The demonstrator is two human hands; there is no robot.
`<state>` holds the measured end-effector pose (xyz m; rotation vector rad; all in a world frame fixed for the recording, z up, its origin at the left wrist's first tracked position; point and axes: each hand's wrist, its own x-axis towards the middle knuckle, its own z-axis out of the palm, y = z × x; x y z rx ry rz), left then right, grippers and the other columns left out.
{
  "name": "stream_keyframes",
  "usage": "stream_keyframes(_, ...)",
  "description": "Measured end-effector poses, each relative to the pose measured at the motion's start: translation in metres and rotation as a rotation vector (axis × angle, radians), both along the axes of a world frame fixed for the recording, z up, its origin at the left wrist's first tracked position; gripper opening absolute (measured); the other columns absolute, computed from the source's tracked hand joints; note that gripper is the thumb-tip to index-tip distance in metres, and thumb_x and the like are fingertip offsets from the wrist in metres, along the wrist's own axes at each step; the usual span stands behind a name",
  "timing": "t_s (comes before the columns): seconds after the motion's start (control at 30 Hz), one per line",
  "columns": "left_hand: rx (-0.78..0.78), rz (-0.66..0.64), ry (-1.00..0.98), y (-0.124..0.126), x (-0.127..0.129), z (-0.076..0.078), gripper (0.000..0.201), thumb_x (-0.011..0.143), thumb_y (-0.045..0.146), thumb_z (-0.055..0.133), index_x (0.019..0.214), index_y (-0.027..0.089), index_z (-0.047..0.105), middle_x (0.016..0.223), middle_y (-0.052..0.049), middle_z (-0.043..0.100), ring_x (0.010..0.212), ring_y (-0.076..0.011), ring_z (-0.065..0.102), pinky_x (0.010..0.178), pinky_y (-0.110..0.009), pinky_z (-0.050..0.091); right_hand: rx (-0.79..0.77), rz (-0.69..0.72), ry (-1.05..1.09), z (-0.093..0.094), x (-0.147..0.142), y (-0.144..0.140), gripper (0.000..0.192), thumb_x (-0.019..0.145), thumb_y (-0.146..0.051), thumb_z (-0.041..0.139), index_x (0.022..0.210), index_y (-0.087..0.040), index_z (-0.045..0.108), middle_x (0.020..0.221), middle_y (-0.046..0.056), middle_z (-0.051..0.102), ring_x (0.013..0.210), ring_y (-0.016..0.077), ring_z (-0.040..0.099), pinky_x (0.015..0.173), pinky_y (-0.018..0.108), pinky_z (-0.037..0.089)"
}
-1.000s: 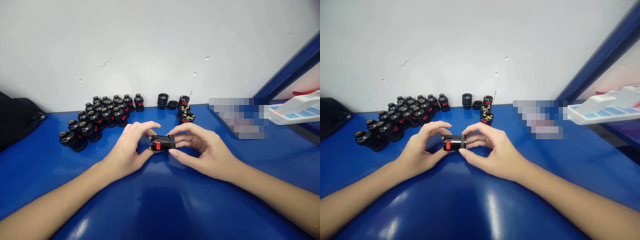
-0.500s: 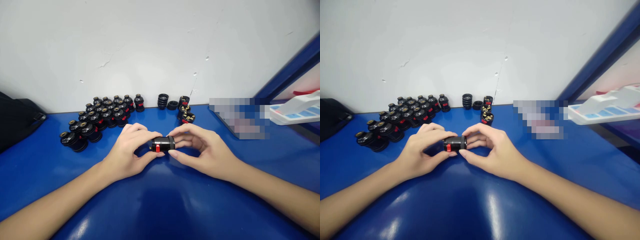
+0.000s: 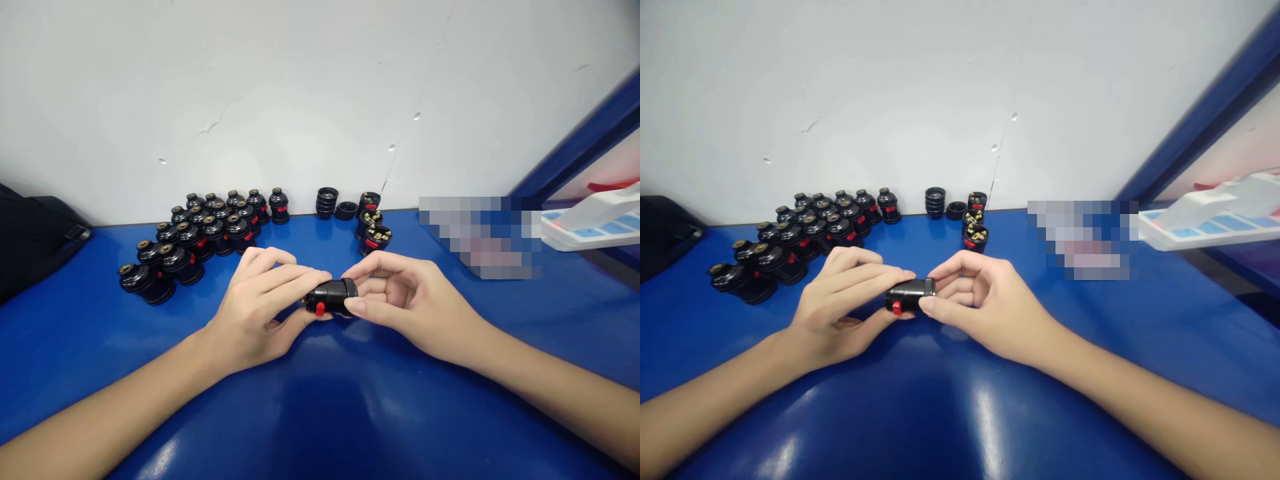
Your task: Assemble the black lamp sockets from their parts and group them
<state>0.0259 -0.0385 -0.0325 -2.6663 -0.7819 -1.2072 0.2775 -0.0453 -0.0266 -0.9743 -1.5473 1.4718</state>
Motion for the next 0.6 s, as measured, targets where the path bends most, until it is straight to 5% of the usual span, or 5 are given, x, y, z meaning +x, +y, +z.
stream_keyframes(0.33,-0.008,-0.016,0.024,-0.002,-0.001,0.001,0.027,0.101,0.025,0.076,0.127,0.024,0.069,0.108,-0.004,0.084,0.096,-0.0229,0.07,0.088,-0.041,0.049,-0.08,0.023,0.017,0.001,-0.001,0.003,0.042,0.077,-0.049,0.097,0.097,-0.021,0.072,0.086,0.007,0.085,0.083,0.0269,0.085,0.079,0.04,0.071)
stream_keyframes(0.6,-0.219,-0.139,-0.058,0.008,-0.006,-0.009,0.045,0.1,0.012,0.073,0.143,0.02,0.062,0.128,-0.011,0.077,0.116,-0.0201,0.073,0.101,-0.035,0.058,0.134,0.088,-0.011,-0.005,0.001,-0.002,0.033,0.093,-0.036,0.086,0.113,-0.025,0.062,0.11,0.006,0.083,0.103,0.0248,0.084,0.092,0.037,0.069)
